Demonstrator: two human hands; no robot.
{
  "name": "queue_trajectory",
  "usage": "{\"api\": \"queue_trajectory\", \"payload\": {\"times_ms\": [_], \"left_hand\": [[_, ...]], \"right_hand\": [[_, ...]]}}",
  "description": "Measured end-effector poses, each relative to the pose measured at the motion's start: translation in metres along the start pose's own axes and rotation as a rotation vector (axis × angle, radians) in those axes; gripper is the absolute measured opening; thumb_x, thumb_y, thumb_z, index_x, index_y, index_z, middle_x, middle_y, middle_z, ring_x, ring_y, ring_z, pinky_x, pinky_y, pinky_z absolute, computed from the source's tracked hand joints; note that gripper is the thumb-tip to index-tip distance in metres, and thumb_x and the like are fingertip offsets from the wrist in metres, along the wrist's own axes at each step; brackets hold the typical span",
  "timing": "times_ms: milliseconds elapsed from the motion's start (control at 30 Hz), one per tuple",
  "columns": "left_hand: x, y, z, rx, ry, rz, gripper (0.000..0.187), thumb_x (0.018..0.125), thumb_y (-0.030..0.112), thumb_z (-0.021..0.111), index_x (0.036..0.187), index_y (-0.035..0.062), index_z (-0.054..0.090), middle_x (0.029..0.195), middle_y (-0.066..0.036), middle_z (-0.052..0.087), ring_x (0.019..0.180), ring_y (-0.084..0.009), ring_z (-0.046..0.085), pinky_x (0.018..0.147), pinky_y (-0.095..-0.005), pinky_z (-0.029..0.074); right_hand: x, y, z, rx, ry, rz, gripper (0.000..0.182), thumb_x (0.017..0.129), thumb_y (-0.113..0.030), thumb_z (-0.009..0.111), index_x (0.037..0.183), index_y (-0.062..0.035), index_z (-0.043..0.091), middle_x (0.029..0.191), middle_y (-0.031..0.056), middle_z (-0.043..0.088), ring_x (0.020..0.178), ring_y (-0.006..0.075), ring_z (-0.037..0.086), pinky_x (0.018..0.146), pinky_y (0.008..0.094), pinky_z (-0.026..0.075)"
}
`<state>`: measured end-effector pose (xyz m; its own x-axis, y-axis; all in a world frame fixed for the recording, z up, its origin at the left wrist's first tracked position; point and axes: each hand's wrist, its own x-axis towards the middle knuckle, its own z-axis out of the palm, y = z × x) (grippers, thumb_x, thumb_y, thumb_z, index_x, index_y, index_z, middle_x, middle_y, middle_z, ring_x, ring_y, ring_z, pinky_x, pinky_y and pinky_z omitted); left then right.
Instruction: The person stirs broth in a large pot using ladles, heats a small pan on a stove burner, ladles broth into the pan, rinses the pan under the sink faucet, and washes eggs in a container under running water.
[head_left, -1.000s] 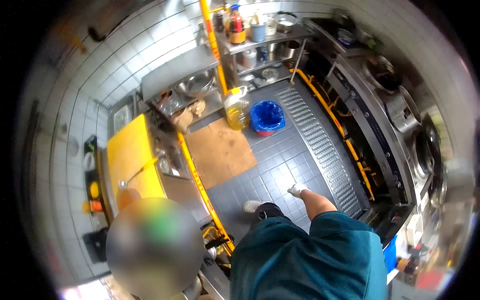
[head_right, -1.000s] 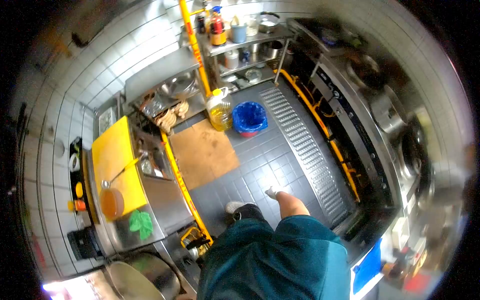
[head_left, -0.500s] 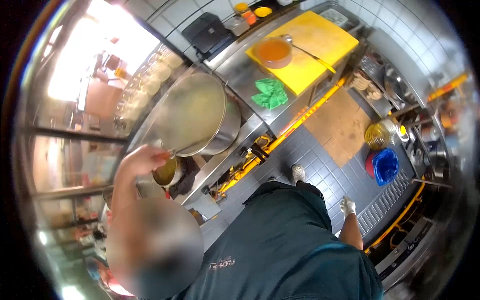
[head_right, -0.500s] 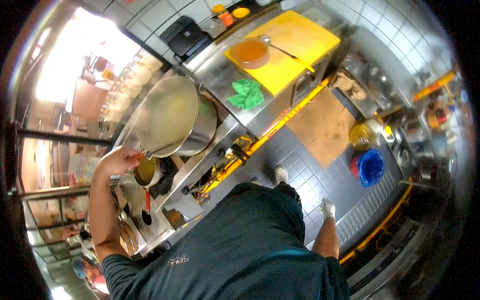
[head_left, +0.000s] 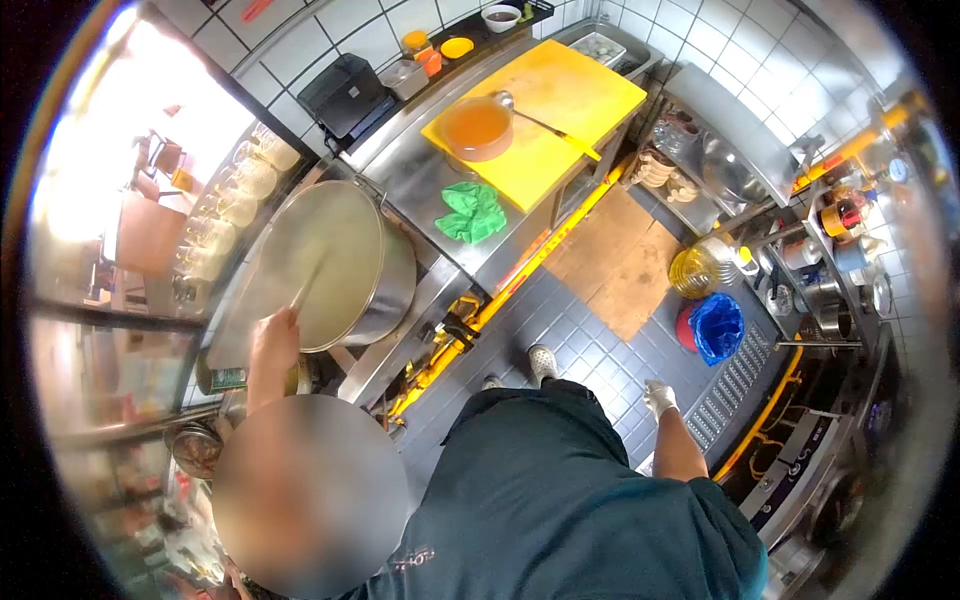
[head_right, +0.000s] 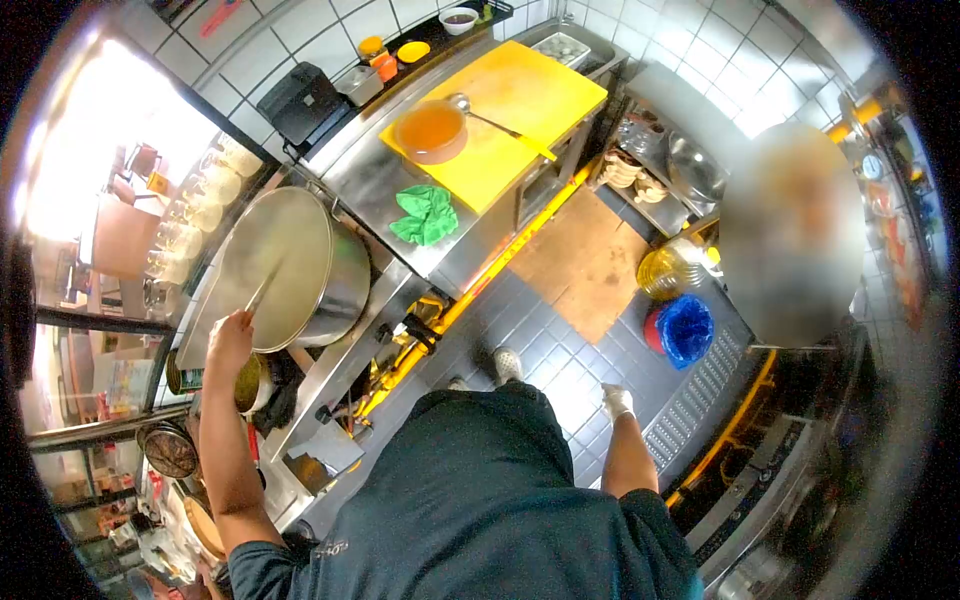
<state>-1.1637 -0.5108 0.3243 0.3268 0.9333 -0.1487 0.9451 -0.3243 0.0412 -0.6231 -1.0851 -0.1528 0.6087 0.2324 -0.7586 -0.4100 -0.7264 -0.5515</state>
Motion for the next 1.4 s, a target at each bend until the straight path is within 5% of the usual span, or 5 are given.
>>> {"api": "queue_trajectory", "payload": {"times_ms": [100,200,433,833,1400], "left_hand": [[-0.011,0.006,0.0,0.106,0.04,-0.092,0.02,0.092,0.011,0.06,0.109,0.004,0.068,0.102,-0.025,0.07,0.098,-0.0445,0.067,0.083,-0.0502,0.054],[-0.024,-0.016,0.009,0.17,0.025,-0.114,0.018,0.09,0.008,0.06,0.104,0.0043,0.07,0.099,-0.023,0.07,0.096,-0.0448,0.067,0.083,-0.0503,0.054],[-0.066,-0.036,-0.049,0.172,-0.215,-0.04,0.016,0.081,0.004,0.062,0.094,0.0028,0.073,0.093,-0.024,0.07,0.089,-0.0427,0.069,0.08,-0.0489,0.054],[-0.052,-0.007,-0.117,-0.147,-0.577,-0.002,0.024,0.085,0.011,0.066,0.106,0.0029,0.073,0.076,-0.021,0.067,0.064,-0.0259,0.064,0.064,-0.0384,0.052],[-0.005,-0.003,0.004,0.061,0.049,-0.075,0.015,0.088,0.009,0.063,0.1,0.0007,0.068,0.097,-0.024,0.07,0.095,-0.0404,0.069,0.081,-0.0494,0.055]], "right_hand": [[0.031,0.013,0.005,-0.321,-0.032,-0.186,0.007,0.095,-0.014,0.067,0.101,-0.0112,0.07,0.071,-0.0027,0.058,0.059,0.0127,0.056,0.051,0.0284,0.043],[0.118,0.068,0.008,-0.642,-0.188,-0.264,0.034,0.096,-0.021,0.057,0.129,-0.02,0.066,0.13,0.0055,0.068,0.115,0.0244,0.067,0.1,0.0348,0.052],[0.096,0.059,0.027,-1.165,-0.058,-0.519,0.03,0.098,-0.02,0.053,0.123,-0.0238,0.068,0.121,0.0031,0.072,0.113,0.024,0.068,0.095,0.0363,0.055],[0.077,0.08,0.016,-0.806,-0.219,-0.216,0.033,0.089,-0.016,0.06,0.121,-0.0222,0.067,0.121,0.0077,0.071,0.114,0.0307,0.067,0.094,0.0404,0.055],[0.034,0.063,-0.001,-0.803,-0.128,-0.256,0.035,0.088,-0.021,0.064,0.124,-0.0216,0.067,0.111,0.0105,0.073,0.099,0.0311,0.071,0.086,0.0398,0.056]]}}
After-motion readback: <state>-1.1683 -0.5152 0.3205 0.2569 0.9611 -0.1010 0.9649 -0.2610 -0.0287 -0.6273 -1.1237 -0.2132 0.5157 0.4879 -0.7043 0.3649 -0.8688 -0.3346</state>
